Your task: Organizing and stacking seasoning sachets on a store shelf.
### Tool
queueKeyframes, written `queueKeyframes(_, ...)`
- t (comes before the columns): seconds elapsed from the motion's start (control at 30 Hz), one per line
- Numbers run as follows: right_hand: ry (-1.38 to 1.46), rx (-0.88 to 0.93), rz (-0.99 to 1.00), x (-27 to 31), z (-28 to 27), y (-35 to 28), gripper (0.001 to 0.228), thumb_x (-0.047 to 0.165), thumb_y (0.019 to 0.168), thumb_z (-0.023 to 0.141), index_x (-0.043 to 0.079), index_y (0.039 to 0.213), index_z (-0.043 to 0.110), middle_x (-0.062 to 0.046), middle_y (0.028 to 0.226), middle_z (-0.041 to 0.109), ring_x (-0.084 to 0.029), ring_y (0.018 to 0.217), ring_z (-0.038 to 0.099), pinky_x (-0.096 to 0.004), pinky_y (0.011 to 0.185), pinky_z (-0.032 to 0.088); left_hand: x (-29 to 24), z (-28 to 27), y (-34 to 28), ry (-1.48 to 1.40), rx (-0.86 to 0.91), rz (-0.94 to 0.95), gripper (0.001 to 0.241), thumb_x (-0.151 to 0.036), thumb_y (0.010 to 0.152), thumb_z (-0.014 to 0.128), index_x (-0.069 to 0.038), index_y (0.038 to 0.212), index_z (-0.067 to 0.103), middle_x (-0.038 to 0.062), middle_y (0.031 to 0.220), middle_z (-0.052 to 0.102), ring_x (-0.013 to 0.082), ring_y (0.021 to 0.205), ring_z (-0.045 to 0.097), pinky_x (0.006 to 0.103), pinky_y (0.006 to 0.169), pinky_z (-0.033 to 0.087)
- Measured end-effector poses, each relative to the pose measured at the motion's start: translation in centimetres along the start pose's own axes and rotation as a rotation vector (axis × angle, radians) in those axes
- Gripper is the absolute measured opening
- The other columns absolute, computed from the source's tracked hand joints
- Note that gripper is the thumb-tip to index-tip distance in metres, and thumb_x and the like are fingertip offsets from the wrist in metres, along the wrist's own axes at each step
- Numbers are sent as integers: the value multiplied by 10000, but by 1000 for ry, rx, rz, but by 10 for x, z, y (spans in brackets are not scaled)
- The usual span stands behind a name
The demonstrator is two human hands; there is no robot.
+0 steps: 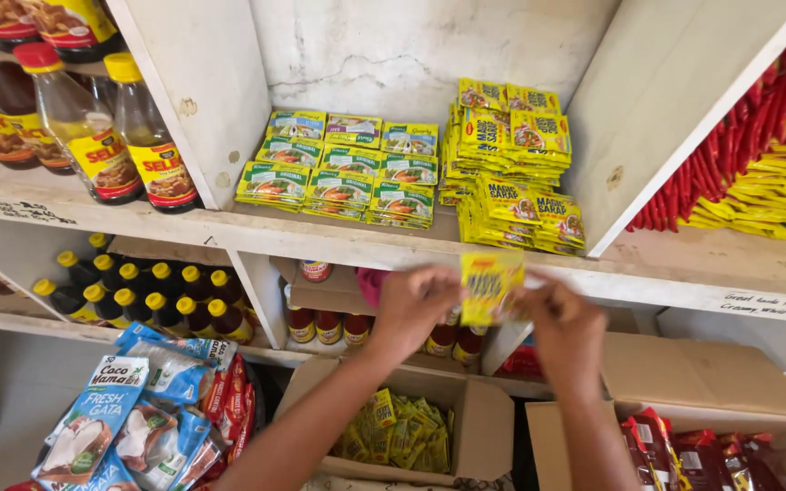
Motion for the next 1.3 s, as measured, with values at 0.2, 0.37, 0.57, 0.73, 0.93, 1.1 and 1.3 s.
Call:
queueKeyframes(0.2, -430, -85, -188, 64, -42, 98, 181, 137, 926, 773, 5, 1048, 751, -148, 851, 762, -245, 742, 734, -384, 666, 559, -72, 45, 126, 482, -137, 206, 339, -260, 659, 863, -26, 891, 785, 118, 784, 769, 187, 675, 741, 331, 658, 584)
queueKeyframes(0.37, -987, 50, -169, 49, -33, 156, 159, 164, 896, 749, 77, 1021, 797, -190, 952, 768, -360, 871, 739, -480, 735, 581, -85, 75, 167, 693, -132, -9, 220, -168, 679, 760, -21, 840, 793, 207, 841, 770, 328, 819, 768, 423, 764, 602)
queueKeyframes(0.57, -1323, 252, -92, 43, -20, 170, 253, 226, 858, 789, 54, 1043, 779, -198, 1085, 755, -360, 1014, 744, -464, 816, 610, -67, 93, 186, 889, -105, -84, 250, -147, 753, 727, -2, 953, 762, 228, 1023, 753, 362, 1010, 741, 464, 862, 598)
queueKeyframes(0.73, -1350, 326, -78, 45, -20, 168, 351, 290, 811, 852, 50, 1054, 773, -187, 1120, 755, -345, 1047, 743, -449, 848, 610, -53, 101, 192, 926, -124, -102, 290, -185, 804, 720, -29, 1047, 745, 207, 1116, 741, 354, 1079, 715, 473, 881, 589)
queueKeyframes(0.93, -1316, 325, -100, 34, -23, 168, 394, 309, 783, 869, 33, 1041, 759, -188, 1121, 743, -352, 1044, 735, -446, 833, 612, -53, 109, 192, 987, -91, -79, 266, -185, 854, 689, -44, 1076, 730, 196, 1141, 730, 347, 1097, 708, 477, 903, 575)
queueKeyframes(1.1, -1295, 307, -104, 27, -26, 166, 194, 170, 869, 737, 92, 1040, 786, -199, 1108, 750, -364, 1032, 741, -458, 838, 612, -58, 111, 187, 997, -79, -106, 245, -153, 842, 673, -51, 1055, 736, 195, 1134, 738, 342, 1091, 716, 472, 894, 584)
queueKeyframes(1.3, -1175, 318, -19, 11, -22, 158, 264, 292, 970, 597, 205, 1155, 765, -170, 1095, 753, -374, 1023, 724, -493, 873, 582, -78, 98, 181, 1094, -97, 220, 167, -103, 969, 591, -39, 1002, 742, 198, 1021, 759, 352, 1006, 739, 500, 836, 585)
Point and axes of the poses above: each hand's wrist, its own y-axis towards the middle knuckle, its own z-axis out of the palm, x = y × z, the point moved 3 cm from there along y, towards the middle knuckle
